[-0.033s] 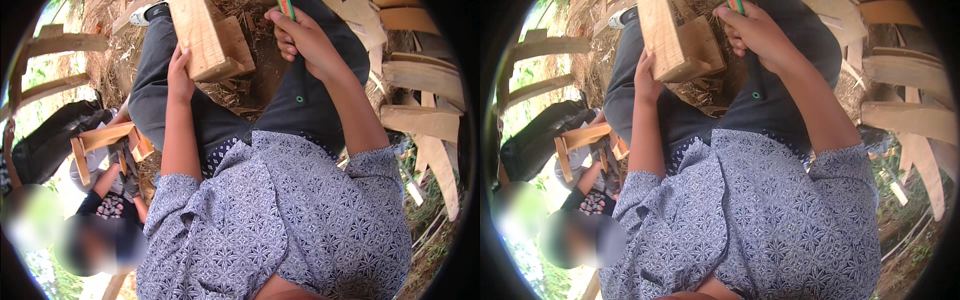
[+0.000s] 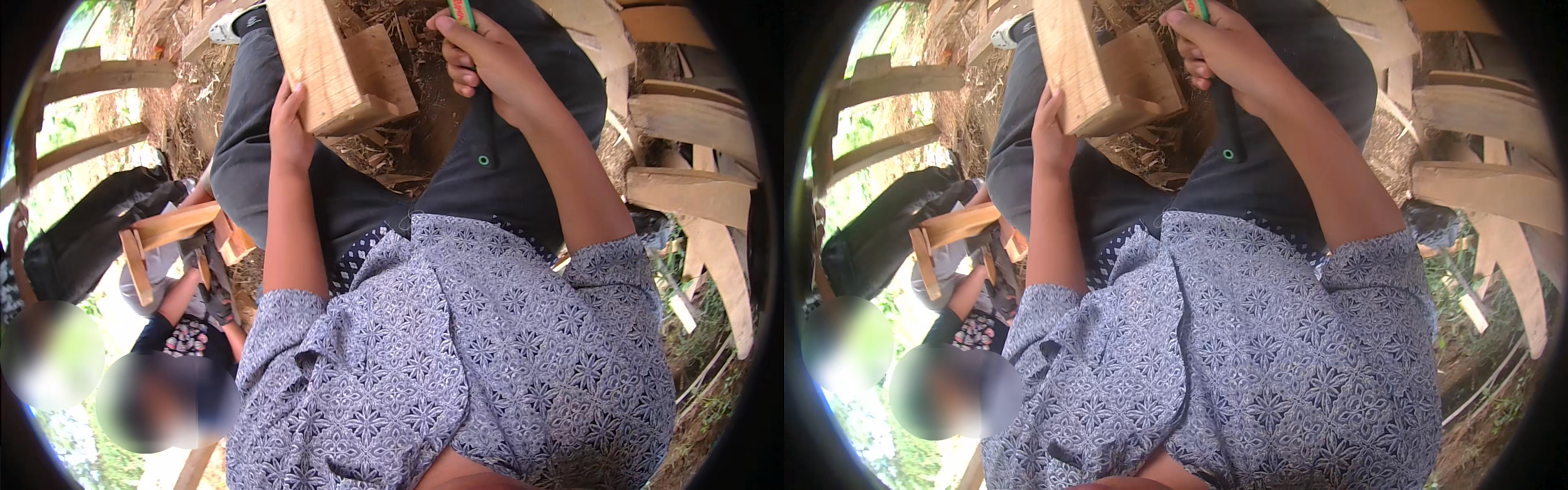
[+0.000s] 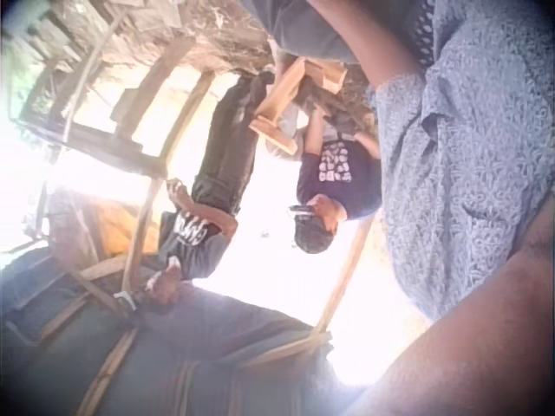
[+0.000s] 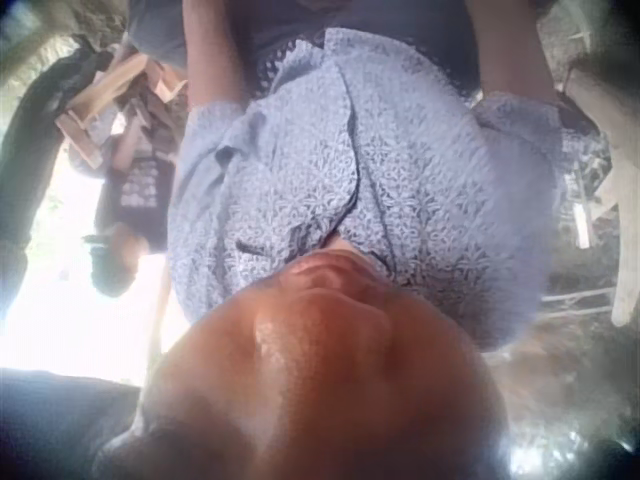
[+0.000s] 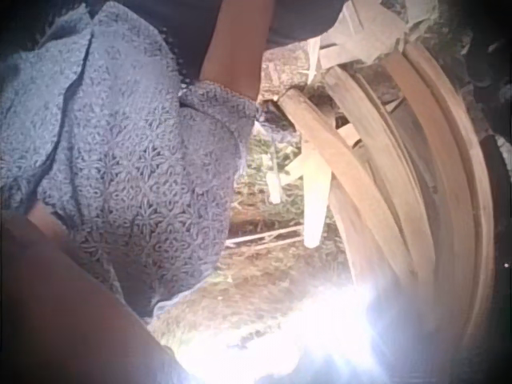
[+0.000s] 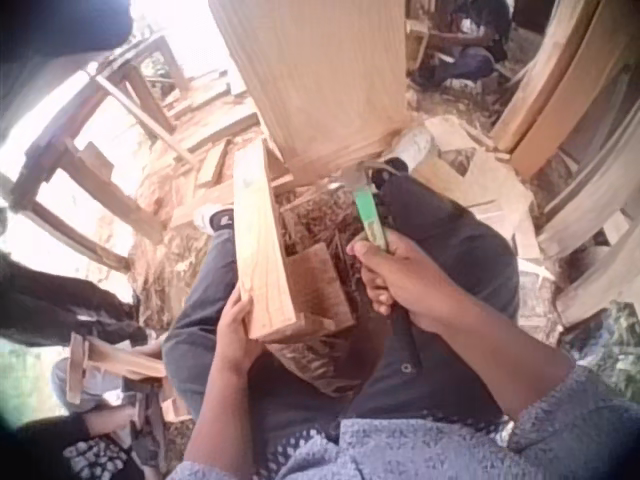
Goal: The person sits on the ground and assembles a wooden frame by hammering nails into the joints. They use a hammer to secure the pieces together and occasionally adjust the frame's position on their lap.
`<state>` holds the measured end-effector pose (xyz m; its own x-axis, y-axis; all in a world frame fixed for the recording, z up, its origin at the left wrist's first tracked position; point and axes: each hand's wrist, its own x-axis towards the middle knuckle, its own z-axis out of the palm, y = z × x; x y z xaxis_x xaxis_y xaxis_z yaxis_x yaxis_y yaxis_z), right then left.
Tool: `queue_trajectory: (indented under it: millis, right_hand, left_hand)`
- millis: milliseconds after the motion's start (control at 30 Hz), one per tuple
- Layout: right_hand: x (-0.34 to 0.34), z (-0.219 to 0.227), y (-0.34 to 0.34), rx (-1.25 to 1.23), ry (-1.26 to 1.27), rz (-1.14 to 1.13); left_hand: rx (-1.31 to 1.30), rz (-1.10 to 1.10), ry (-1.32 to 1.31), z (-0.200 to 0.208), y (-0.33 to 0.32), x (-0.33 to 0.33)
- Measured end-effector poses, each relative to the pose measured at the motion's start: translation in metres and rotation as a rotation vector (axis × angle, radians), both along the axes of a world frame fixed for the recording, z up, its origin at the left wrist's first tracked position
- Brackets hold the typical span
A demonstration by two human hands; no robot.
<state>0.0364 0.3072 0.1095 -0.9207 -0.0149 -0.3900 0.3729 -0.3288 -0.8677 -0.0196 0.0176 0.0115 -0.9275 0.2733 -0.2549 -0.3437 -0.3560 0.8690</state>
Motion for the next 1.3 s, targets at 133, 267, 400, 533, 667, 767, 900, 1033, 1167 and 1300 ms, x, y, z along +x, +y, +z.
queue_trajectory:
  millis: [133, 267, 400, 533, 667, 767, 900, 1033, 1167, 1300]
  right_hand:
    - [0.000, -0.038, -0.002, -0.086, -0.064, -0.038]
    - [0.004, -0.056, -0.010, -0.102, -0.165, 0.036]
    - [0.006, -0.050, -0.008, -0.045, -0.187, 0.137]
    - [0.008, -0.053, -0.008, -0.021, -0.212, 0.189]
    - [0.010, -0.056, -0.007, -0.018, -0.211, 0.194]
    - [0.010, -0.059, -0.010, -0.016, -0.213, 0.171]
    - [0.009, -0.057, -0.013, 0.004, -0.202, 0.144]
    - [0.007, -0.066, -0.012, 0.008, -0.177, 0.097]
    - [0.002, -0.073, -0.014, -0.016, -0.151, 0.021]
    - [0.000, -0.084, -0.017, 0.009, -0.150, -0.050]
  left_hand:
    - [-0.197, 0.009, 0.045, 0.014, -0.009, 0.003]
    - [-0.230, 0.153, -0.015, 0.015, -0.031, 0.005]
    - [-0.591, 0.027, 0.150, 0.009, -0.030, 0.011]
    - [-0.494, 0.130, 0.019, 0.012, -0.018, 0.005]
    - [-0.481, 0.098, 0.025, 0.011, -0.026, 0.003]
    - [-0.217, 0.140, -0.060, 0.015, -0.021, 0.002]
    - [-0.206, 0.098, -0.064, 0.034, -0.005, -0.004]
    - [-0.284, 0.094, 0.062, 0.028, 0.011, -0.003]
    - [-0.500, 0.012, 0.126, 0.025, 0.028, -0.002]
    - [-0.470, 0.067, 0.123, 0.017, 0.029, -0.001]
